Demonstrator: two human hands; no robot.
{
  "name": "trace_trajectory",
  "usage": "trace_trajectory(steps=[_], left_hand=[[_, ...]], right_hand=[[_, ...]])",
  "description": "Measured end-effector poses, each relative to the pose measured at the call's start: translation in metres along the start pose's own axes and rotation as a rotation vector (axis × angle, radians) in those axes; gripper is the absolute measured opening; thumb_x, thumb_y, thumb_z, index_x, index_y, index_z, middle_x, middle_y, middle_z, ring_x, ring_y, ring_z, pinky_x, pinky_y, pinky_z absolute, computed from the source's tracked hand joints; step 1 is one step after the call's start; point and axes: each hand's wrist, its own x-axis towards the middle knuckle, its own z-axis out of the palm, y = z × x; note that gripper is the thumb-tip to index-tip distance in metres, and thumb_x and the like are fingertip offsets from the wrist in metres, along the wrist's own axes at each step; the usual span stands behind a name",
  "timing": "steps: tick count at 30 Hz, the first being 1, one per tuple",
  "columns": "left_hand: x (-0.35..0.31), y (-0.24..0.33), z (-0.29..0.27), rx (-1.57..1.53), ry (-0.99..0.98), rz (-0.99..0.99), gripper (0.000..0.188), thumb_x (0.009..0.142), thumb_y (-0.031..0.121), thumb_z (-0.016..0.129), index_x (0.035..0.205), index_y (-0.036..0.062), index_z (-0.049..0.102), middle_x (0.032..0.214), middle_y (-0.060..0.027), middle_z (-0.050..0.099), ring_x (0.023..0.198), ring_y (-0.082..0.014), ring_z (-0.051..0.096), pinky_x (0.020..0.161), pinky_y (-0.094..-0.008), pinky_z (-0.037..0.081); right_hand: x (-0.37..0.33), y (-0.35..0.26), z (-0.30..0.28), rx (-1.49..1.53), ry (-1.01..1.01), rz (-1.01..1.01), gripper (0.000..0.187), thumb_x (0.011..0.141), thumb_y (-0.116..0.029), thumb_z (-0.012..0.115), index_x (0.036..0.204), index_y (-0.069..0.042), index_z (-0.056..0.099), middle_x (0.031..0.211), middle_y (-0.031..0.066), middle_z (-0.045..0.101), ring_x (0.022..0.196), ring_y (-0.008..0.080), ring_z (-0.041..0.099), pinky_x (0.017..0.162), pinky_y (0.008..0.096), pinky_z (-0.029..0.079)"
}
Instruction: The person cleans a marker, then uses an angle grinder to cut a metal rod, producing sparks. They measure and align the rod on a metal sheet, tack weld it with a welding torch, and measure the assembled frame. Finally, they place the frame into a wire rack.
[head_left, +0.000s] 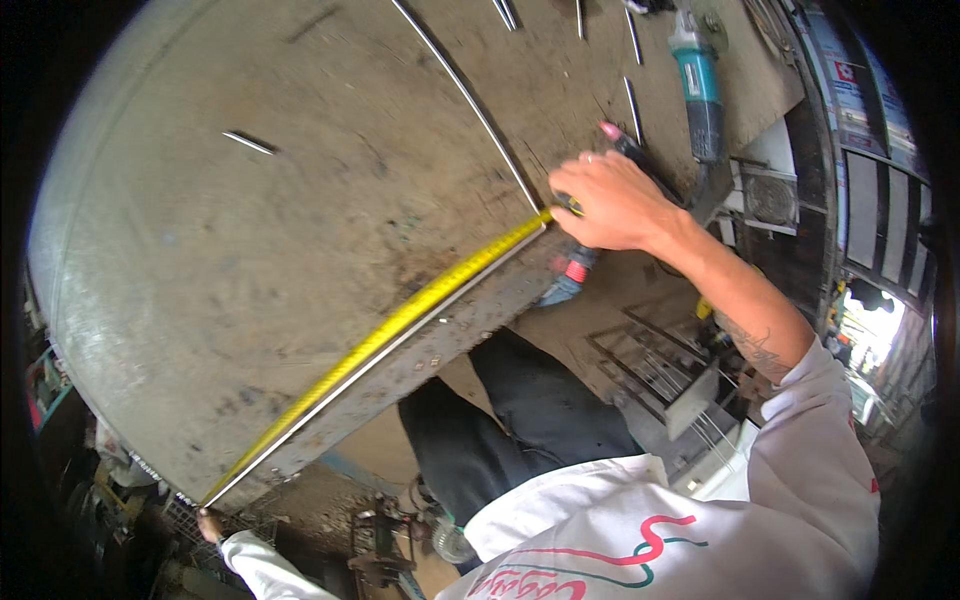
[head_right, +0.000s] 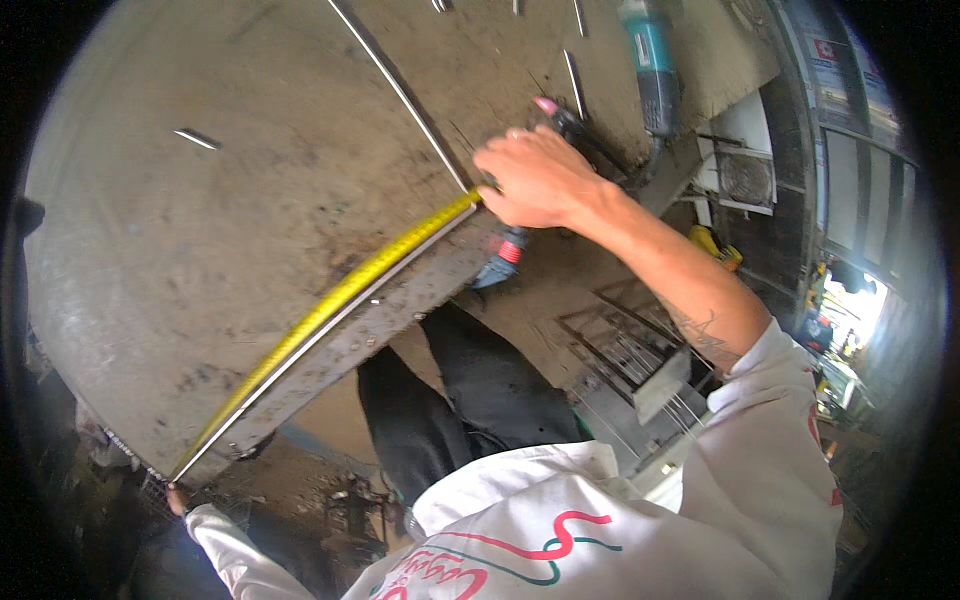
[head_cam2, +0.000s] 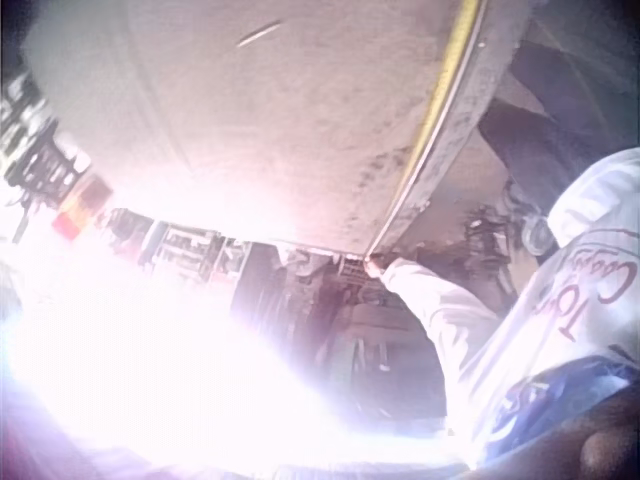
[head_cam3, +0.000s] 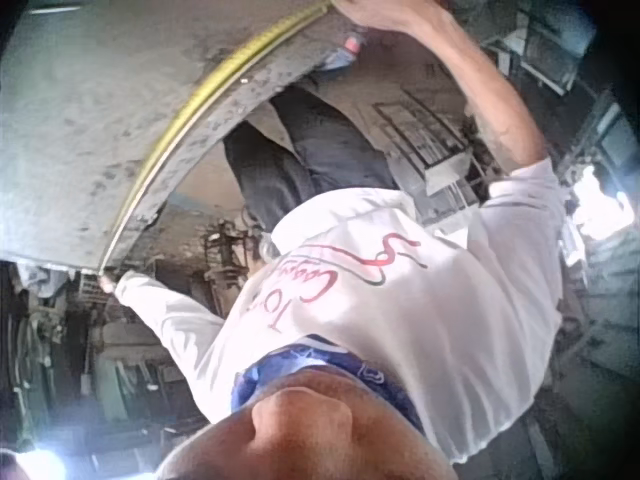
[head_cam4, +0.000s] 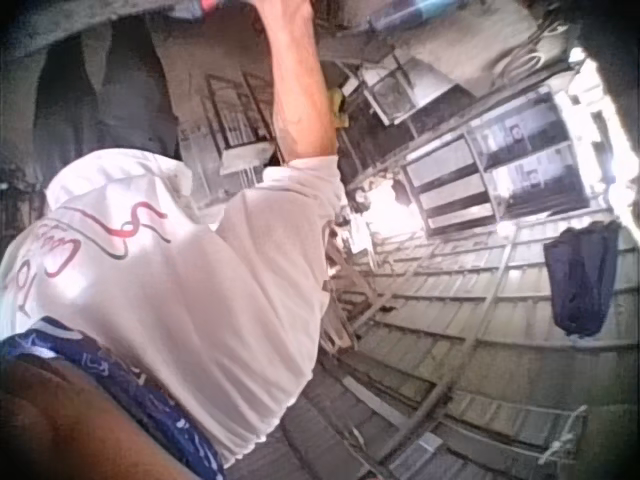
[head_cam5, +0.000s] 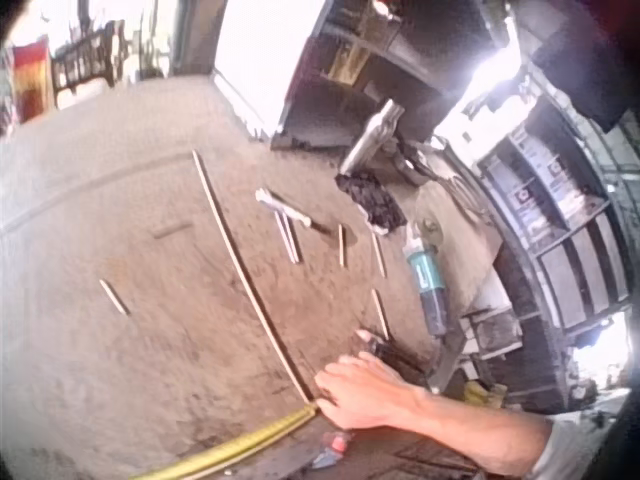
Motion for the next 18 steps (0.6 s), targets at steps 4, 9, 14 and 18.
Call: trace_trajectory(steps=[4, 9, 14, 18], left_hand=[[-0.007, 0.014, -0.011, -0.293, -0.001, -0.061, 0.027, 0.091, 0.021, 0.078, 0.111, 0.0045, 0.072, 0.096, -0.0056, 0.073, 0.085, -0.0221, 0.066, 0.077, -0.0357, 0.052], [-0.016, 0.02, -0.054, -0.946, -0.038, -0.051, 0.017, 0.091, 0.005, 0.072, 0.107, 0.0013, 0.075, 0.09, -0.0043, 0.072, 0.072, -0.0132, 0.064, 0.063, -0.027, 0.05], [-0.049, 0.018, -0.058, -1.159, -0.214, 0.171, 0.02, 0.093, 0.006, 0.073, 0.112, -0.0023, 0.071, 0.099, -0.0042, 0.072, 0.087, -0.0149, 0.068, 0.077, -0.0285, 0.055], [-0.193, 0.153, -0.058, -1.193, -0.707, 0.16, 0.028, 0.094, 0.012, 0.074, 0.12, 0.0037, 0.071, 0.093, 0.001, 0.066, 0.086, -0.0089, 0.062, 0.075, -0.0265, 0.052]], right_hand=[[-0.03, -0.004, -0.036, 0.1, -0.043, -0.179, 0.041, 0.081, -0.029, 0.069, 0.112, -0.002, 0.067, 0.095, 0.0197, 0.069, 0.094, 0.0399, 0.068, 0.083, 0.0516, 0.053], [-0.067, -0.065, -0.092, 0.143, -0.018, -0.296, 0.06, 0.079, -0.024, 0.065, 0.134, -0.005, 0.051, 0.096, 0.0218, 0.068, 0.086, 0.0455, 0.068, 0.075, 0.0552, 0.055], [-0.081, -0.144, -0.096, 0.285, -0.089, -0.226, 0.059, 0.089, -0.034, 0.062, 0.141, -0.007, 0.051, 0.118, 0.0271, 0.071, 0.106, 0.0492, 0.068, 0.089, 0.0576, 0.056], [-0.086, -0.175, -0.072, 0.354, -0.013, -0.019, 0.056, 0.096, -0.047, 0.062, 0.135, -0.006, 0.057, 0.12, 0.0299, 0.07, 0.111, 0.0503, 0.067, 0.091, 0.0573, 0.055]])
